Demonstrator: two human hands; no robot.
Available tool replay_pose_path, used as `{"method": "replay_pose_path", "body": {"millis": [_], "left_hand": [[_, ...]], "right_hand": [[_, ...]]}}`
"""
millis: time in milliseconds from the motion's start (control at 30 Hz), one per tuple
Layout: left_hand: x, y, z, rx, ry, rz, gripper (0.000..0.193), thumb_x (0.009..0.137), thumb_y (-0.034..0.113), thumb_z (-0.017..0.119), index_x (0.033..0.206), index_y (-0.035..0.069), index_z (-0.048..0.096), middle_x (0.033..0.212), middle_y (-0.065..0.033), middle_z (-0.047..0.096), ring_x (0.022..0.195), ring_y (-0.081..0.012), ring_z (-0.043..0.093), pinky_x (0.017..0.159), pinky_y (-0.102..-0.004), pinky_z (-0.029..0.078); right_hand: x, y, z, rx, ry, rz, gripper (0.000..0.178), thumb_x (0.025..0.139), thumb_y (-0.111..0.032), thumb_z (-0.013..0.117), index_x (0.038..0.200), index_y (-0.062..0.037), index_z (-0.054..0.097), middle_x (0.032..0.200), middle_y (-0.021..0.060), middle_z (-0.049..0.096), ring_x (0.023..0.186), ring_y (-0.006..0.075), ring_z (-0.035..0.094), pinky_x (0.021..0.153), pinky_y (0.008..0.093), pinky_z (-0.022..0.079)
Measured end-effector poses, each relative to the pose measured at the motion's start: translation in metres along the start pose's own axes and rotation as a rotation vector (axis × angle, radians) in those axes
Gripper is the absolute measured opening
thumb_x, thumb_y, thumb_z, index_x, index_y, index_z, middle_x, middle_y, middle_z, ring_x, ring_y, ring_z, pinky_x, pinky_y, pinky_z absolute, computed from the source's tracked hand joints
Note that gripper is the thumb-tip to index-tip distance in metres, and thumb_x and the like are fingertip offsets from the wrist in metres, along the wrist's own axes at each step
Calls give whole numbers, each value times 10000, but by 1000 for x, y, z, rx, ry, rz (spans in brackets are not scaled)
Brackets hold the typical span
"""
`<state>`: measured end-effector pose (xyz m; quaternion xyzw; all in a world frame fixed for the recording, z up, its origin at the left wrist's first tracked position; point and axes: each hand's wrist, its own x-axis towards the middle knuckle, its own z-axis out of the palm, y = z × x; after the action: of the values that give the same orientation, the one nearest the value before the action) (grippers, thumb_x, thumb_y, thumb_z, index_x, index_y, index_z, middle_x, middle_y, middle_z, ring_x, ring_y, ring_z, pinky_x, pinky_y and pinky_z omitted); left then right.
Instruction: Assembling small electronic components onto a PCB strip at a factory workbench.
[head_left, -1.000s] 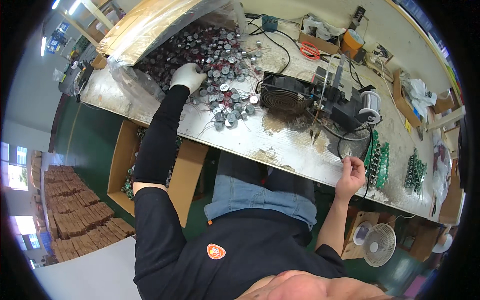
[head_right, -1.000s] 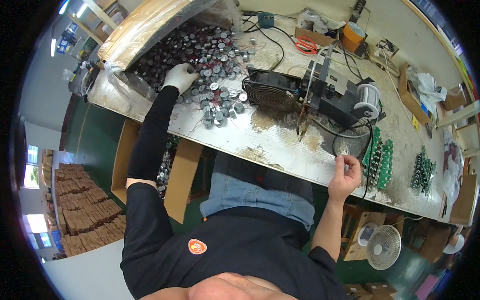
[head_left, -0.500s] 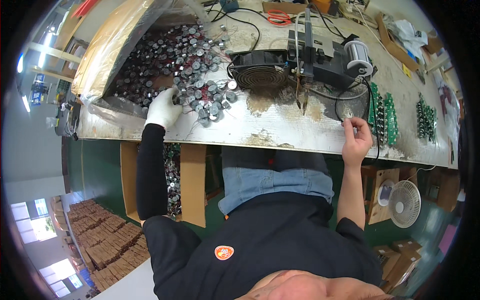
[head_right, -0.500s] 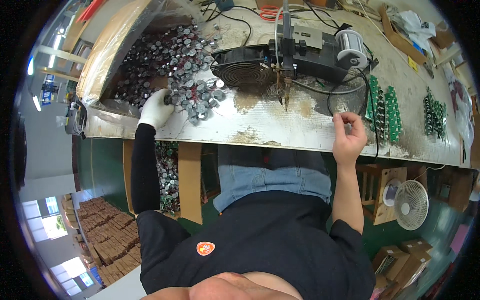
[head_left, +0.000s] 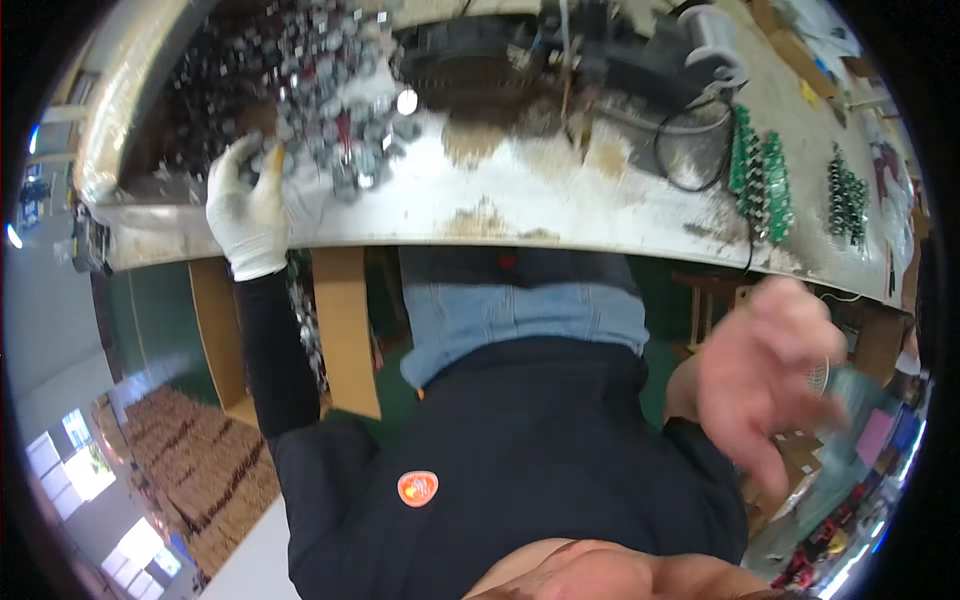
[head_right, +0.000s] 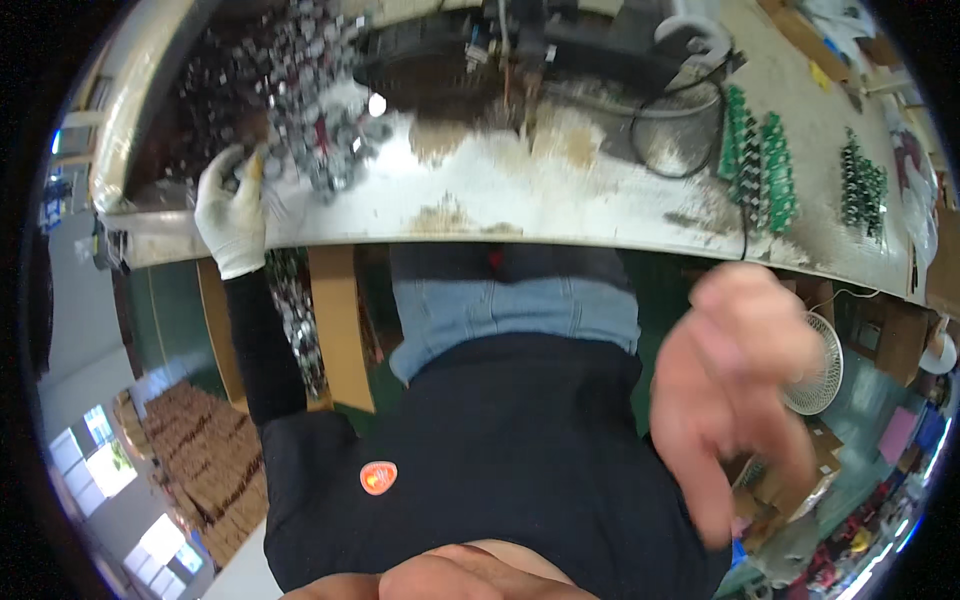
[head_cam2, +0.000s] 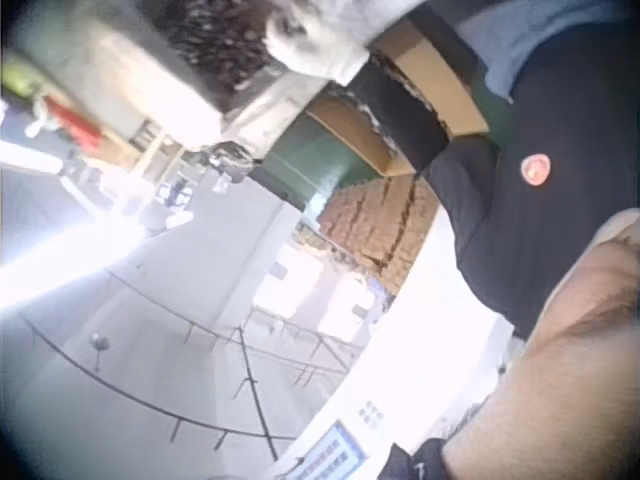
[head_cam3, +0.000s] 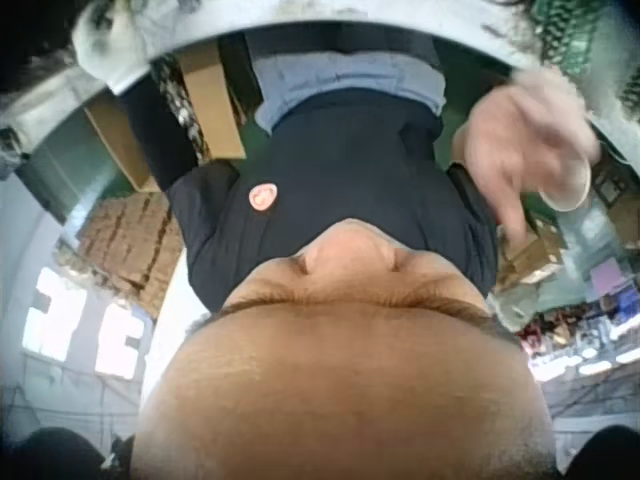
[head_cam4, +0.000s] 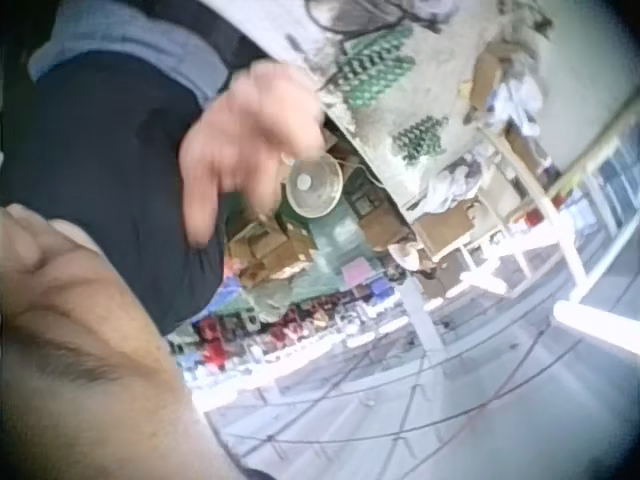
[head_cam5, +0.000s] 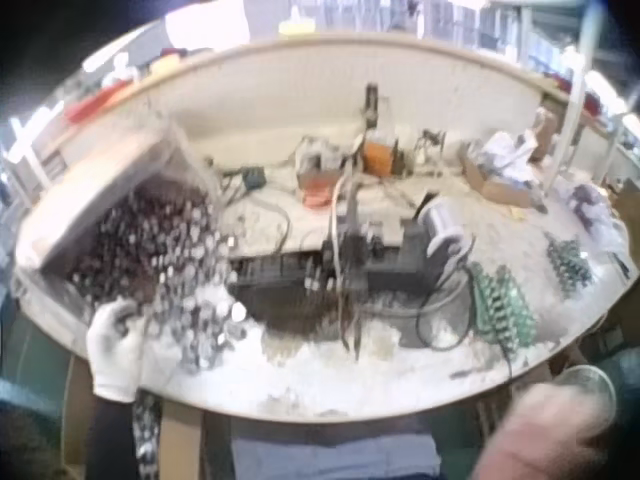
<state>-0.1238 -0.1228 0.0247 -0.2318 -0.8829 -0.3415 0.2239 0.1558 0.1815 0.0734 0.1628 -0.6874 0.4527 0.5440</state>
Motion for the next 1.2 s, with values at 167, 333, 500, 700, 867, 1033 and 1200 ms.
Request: {"method": "replay_pose_path", "body": {"millis": [167, 333, 500, 700, 867, 1033, 1200], "left_hand": [[-66, 55, 37, -298, 126, -8, 286, 743, 57, 777, 1001, 42, 654, 980, -70, 616, 793, -141, 607, 685, -251, 515], [-90, 75, 72, -263, 60, -70, 318, 722, 110, 786, 995, 15, 655, 920, -83, 621, 624, -133, 577, 596, -251, 485], [-98, 63, 90, -323, 102, -66, 318, 741, 134, 778, 1007, 19, 647, 907, -90, 597, 626, -141, 573, 590, -254, 480], [-99, 52, 82, -274, 90, -93, 345, 740, 184, 784, 1005, 15, 642, 908, -89, 583, 631, -158, 560, 585, -271, 472], [-96, 53, 92, -238, 119, 20, 364, 730, 192, 790, 1012, 20, 635, 892, -88, 580, 614, -167, 567, 583, -272, 473], [-104, 49, 79, -197, 60, -137, 372, 747, 166, 798, 1046, 16, 635, 970, -75, 595, 720, -122, 577, 649, -231, 487], [-106, 49, 88, -379, 94, -91, 376, 744, 150, 800, 1051, 12, 633, 1003, -80, 576, 710, -116, 570, 646, -230, 486]], "right_hand": [[38, -48, 43, -65, 291, 11, 273, 973, -383, 470, 1195, -303, 608, 979, -131, 577, 752, 80, 472, 653, 302, 387], [35, -54, 18, 226, 228, -69, 296, 944, -225, 528, 1236, -255, 570, 1012, -134, 540, 765, 73, 469, 703, 320, 405], [17, -75, -37, 312, 289, -49, 284, 930, -236, 542, 1211, -248, 575, 1011, -124, 544, 780, 80, 471, 714, 321, 402], [-4, -93, -122, 435, 378, 1, 271, 913, -250, 559, 1182, -239, 580, 1010, -112, 549, 798, 88, 474, 727, 323, 397], [-27, -110, -203, 434, 454, -3, 262, 898, -262, 573, 1158, -232, 584, 1009, -102, 553, 812, 95, 476, 738, 324, 394], [-17, -74, -104, 468, 477, -10, 255, 884, -273, 587, 1134, -225, 589, 1008, -92, 557, 827, 102, 478, 748, 325, 390], [-30, -69, -112, 508, 545, -41, 250, 870, -285, 601, 1110, -217, 593, 1008, -82, 561, 842, 109, 480, 759, 327, 386]]}}
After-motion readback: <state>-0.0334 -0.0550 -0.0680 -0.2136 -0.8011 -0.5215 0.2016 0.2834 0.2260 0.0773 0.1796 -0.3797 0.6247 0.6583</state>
